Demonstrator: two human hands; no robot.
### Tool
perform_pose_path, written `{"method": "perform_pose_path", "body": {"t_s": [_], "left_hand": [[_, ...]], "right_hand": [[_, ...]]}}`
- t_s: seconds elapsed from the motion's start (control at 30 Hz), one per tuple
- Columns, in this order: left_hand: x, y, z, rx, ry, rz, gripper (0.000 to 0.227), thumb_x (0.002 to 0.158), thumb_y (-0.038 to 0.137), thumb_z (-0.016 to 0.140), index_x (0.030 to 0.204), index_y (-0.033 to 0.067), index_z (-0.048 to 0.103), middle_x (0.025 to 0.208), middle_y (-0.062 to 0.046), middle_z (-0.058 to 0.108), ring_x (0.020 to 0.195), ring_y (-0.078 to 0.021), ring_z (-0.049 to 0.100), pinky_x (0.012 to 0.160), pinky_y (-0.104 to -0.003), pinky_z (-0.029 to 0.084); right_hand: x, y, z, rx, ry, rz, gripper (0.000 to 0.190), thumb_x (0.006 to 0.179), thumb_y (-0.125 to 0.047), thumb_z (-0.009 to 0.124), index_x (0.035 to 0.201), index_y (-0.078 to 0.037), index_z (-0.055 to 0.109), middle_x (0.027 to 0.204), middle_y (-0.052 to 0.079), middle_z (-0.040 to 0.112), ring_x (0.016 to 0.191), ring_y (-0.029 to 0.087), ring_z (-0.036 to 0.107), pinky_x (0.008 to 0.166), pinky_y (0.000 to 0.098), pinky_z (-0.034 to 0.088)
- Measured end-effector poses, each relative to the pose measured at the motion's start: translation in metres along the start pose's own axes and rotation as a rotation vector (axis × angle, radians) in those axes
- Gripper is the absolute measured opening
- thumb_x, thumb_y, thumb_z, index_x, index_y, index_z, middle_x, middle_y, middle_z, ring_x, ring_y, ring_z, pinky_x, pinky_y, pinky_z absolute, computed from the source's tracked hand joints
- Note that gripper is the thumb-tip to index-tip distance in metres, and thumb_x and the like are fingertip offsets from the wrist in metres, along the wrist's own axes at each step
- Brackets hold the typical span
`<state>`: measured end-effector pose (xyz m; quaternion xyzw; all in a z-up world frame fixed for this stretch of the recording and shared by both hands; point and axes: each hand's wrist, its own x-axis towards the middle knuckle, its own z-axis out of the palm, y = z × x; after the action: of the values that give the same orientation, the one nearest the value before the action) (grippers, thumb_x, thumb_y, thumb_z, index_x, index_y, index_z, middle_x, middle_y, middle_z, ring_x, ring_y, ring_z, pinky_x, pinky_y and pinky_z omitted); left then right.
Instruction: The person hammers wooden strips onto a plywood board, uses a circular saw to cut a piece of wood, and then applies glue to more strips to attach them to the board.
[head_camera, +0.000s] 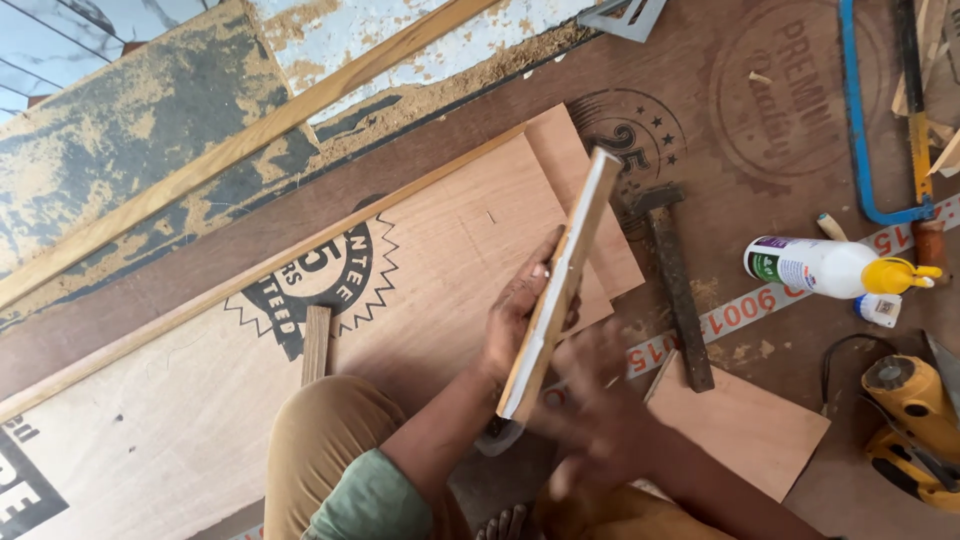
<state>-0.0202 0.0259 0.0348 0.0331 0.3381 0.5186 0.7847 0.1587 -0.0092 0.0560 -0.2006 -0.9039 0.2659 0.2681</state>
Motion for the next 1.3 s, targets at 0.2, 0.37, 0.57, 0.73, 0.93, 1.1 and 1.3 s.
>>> {"method": "perform_pose_path", "body": {"t_s": [0.2,0.37,0.57,0.73,0.93,1.1,1.3], "left_hand": [[0.014,0.028,-0.038,-0.106,0.021,0.187,0.070,0.104,0.031,0.047,0.168,0.0137,0.023,0.106,-0.011,0.058,0.083,-0.0179,0.058,0.076,-0.031,0.054],[0.015,0.069,-0.046,-0.141,-0.029,0.457,0.072,0.107,0.030,0.050,0.170,0.0136,0.021,0.108,-0.010,0.056,0.083,-0.0160,0.055,0.074,-0.031,0.050],[0.017,0.085,-0.054,-0.073,0.080,0.534,0.076,0.107,0.039,0.051,0.169,0.0101,0.020,0.104,-0.010,0.054,0.080,-0.0171,0.053,0.070,-0.031,0.047],[0.018,0.090,-0.051,-0.077,0.105,0.503,0.080,0.103,0.038,0.052,0.169,0.0098,0.018,0.104,-0.009,0.053,0.082,-0.0165,0.054,0.072,-0.031,0.048],[0.018,0.094,-0.050,-0.051,0.138,0.462,0.080,0.104,0.040,0.051,0.169,0.0091,0.016,0.101,-0.012,0.054,0.078,-0.0174,0.054,0.070,-0.031,0.048],[0.015,0.094,-0.051,-0.065,0.107,0.488,0.079,0.105,0.042,0.050,0.169,0.0084,0.019,0.101,-0.010,0.052,0.080,-0.0171,0.052,0.071,-0.031,0.047],[0.014,0.093,-0.046,-0.065,0.079,0.477,0.079,0.104,0.041,0.052,0.169,0.0098,0.020,0.101,-0.009,0.052,0.080,-0.0165,0.051,0.073,-0.030,0.047]], "right_hand": [[0.012,0.087,-0.021,0.332,0.193,0.489,0.074,0.108,-0.058,0.029,0.166,-0.012,0.029,0.177,0.020,0.006,0.168,0.036,0.001,0.135,0.0524,0.000],[0.040,0.189,0.043,0.283,0.061,0.622,0.080,0.098,-0.042,0.065,0.163,-0.008,0.033,0.176,0.021,0.002,0.164,0.040,-0.003,0.130,0.0538,0.004],[0.099,0.242,0.099,0.078,-0.022,0.707,0.100,0.088,-0.054,0.072,0.161,0.002,0.030,0.172,0.023,-0.006,0.159,0.043,-0.007,0.126,0.0603,0.002],[0.116,0.235,0.115,-0.055,-0.064,0.746,0.101,0.098,-0.067,0.056,0.158,0.009,0.029,0.173,0.028,-0.009,0.161,0.042,-0.012,0.128,0.0633,-0.002],[0.129,0.247,0.116,0.024,-0.041,0.762,0.114,0.093,-0.078,0.042,0.162,0.010,0.018,0.173,0.026,-0.013,0.160,0.038,-0.018,0.124,0.0651,-0.011],[0.125,0.245,0.096,0.283,0.135,0.672,0.103,0.093,-0.083,0.043,0.165,-0.013,0.027,0.177,0.012,-0.005,0.164,0.034,-0.009,0.132,0.0576,-0.004],[0.097,0.237,0.097,-0.092,-0.115,0.637,0.104,0.092,-0.083,0.025,0.166,-0.010,0.020,0.175,0.016,-0.006,0.162,0.035,-0.009,0.128,0.0599,-0.009]]}}
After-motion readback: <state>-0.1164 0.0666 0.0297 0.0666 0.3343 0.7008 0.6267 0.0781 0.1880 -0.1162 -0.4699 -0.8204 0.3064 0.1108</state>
